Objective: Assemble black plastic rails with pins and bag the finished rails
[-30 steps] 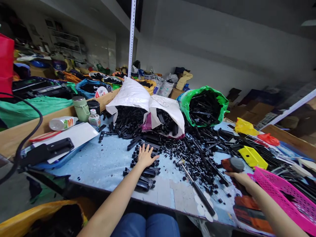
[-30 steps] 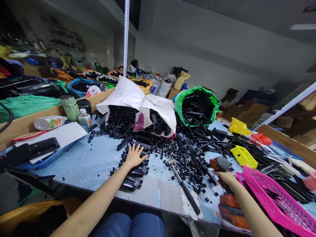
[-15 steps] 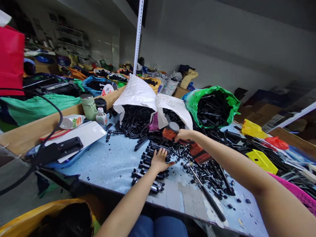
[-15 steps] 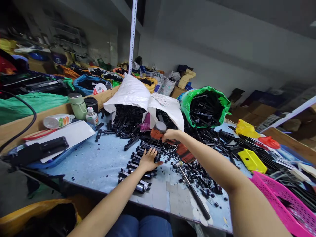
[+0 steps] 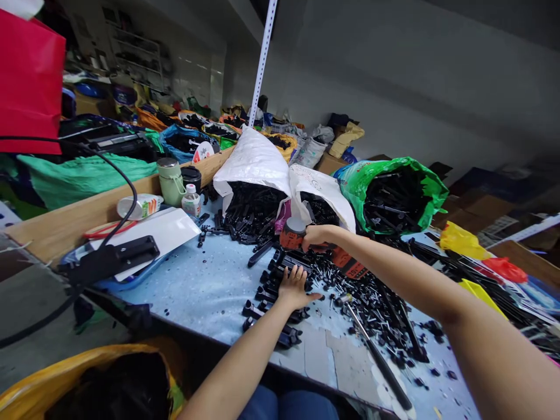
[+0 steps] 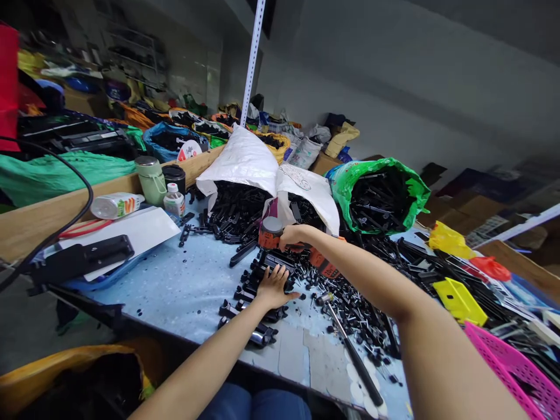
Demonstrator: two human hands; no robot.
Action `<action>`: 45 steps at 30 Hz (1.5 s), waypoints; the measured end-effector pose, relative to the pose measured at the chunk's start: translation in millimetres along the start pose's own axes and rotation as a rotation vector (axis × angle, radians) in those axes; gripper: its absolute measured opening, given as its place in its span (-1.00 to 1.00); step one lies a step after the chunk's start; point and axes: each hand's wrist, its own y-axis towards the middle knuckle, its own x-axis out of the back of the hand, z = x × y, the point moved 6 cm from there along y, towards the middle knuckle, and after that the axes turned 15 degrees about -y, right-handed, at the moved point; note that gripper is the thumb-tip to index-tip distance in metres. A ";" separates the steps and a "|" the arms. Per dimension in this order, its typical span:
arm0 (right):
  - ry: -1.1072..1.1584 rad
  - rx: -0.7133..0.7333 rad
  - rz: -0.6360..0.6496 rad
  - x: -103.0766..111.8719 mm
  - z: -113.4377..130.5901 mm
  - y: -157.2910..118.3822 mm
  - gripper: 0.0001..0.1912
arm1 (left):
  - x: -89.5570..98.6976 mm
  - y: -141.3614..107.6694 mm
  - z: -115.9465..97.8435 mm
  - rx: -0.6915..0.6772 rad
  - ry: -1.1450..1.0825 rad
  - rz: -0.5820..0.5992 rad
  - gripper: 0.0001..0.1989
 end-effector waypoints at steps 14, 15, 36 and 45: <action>-0.128 0.055 0.069 -14.2 37.2 -20.8 -0.88 | 4.4 -7.2 -3.1 0.021 0.005 -0.061 -0.15; -0.122 0.062 0.054 -15.4 38.6 -25.2 -0.90 | 3.4 -13.9 -3.0 0.029 0.005 -0.071 -0.14; -0.222 0.159 0.071 -40.9 74.4 -73.1 -0.83 | -6.0 -74.6 -1.2 -0.083 0.011 -0.238 -0.21; -0.247 0.172 0.041 -50.4 87.8 -84.7 -0.77 | -4.8 -75.4 -1.9 -0.039 -0.018 -0.171 -0.20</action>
